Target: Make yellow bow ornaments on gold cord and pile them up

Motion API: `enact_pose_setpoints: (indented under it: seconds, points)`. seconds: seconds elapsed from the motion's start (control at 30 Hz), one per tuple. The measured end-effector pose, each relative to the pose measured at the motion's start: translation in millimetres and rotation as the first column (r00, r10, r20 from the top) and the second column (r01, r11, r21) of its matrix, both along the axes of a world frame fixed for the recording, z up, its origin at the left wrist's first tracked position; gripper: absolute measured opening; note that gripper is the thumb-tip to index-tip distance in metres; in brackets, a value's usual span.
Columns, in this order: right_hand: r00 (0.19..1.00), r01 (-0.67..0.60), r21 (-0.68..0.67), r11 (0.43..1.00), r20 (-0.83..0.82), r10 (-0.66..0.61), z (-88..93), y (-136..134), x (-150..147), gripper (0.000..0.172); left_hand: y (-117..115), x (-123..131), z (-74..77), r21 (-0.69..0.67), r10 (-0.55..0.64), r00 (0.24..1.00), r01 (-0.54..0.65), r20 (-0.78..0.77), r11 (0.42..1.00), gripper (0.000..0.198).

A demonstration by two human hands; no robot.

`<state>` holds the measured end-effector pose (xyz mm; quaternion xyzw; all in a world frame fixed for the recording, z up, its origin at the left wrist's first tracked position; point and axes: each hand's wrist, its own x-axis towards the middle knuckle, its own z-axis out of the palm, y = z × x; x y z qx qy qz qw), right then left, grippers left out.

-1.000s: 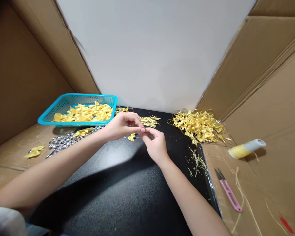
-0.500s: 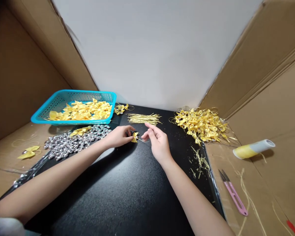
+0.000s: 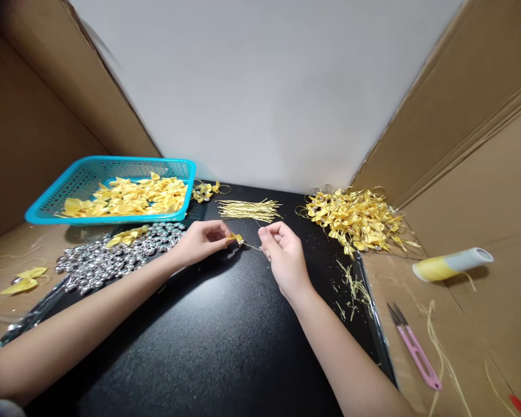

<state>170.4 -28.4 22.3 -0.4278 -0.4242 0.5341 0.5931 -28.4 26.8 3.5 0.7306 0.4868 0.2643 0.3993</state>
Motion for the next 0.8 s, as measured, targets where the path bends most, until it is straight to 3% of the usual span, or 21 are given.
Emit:
enact_pose_setpoints:
  seconds: [0.17, 0.37, 0.47, 0.53, 0.67, 0.8]
  points:
    - [1.000, -0.030, -0.014, 0.999, -0.009, 0.030, 9.0, -10, -7, 0.025, -10, 4, -10.7, -0.221, 0.111, 0.951, -0.047, 0.287, 0.974, 0.023]
    - [0.994, -0.101, -0.034, 0.994, -0.034, 0.100, 26.9, -30, -13, 0.011, -15, 7, -18.8, -0.243, 0.243, 0.879, -0.151, 0.410, 0.958, 0.024]
    - [0.988, -0.152, -0.026, 0.988, -0.039, 0.151, 32.8, -39, -16, 0.007, -17, 8, -20.9, -0.246, 0.275, 0.817, -0.168, 0.507, 0.955, 0.036]
    - [0.988, -0.152, -0.033, 0.988, -0.030, 0.151, 32.8, -41, -17, 0.008, -18, 9, -21.3, -0.261, 0.273, 0.799, -0.151, 0.536, 0.953, 0.045]
    - [0.995, -0.098, -0.068, 0.993, 0.023, 0.100, 26.9, -37, -17, 0.013, -18, 7, -20.5, -0.285, 0.253, 0.829, -0.119, 0.498, 0.951, 0.026]
    - [0.982, -0.068, -0.094, 0.993, 0.169, 0.083, 22.0, -32, -15, 0.016, -21, 8, -18.2, -0.289, 0.229, 0.831, -0.086, 0.508, 0.953, 0.022]
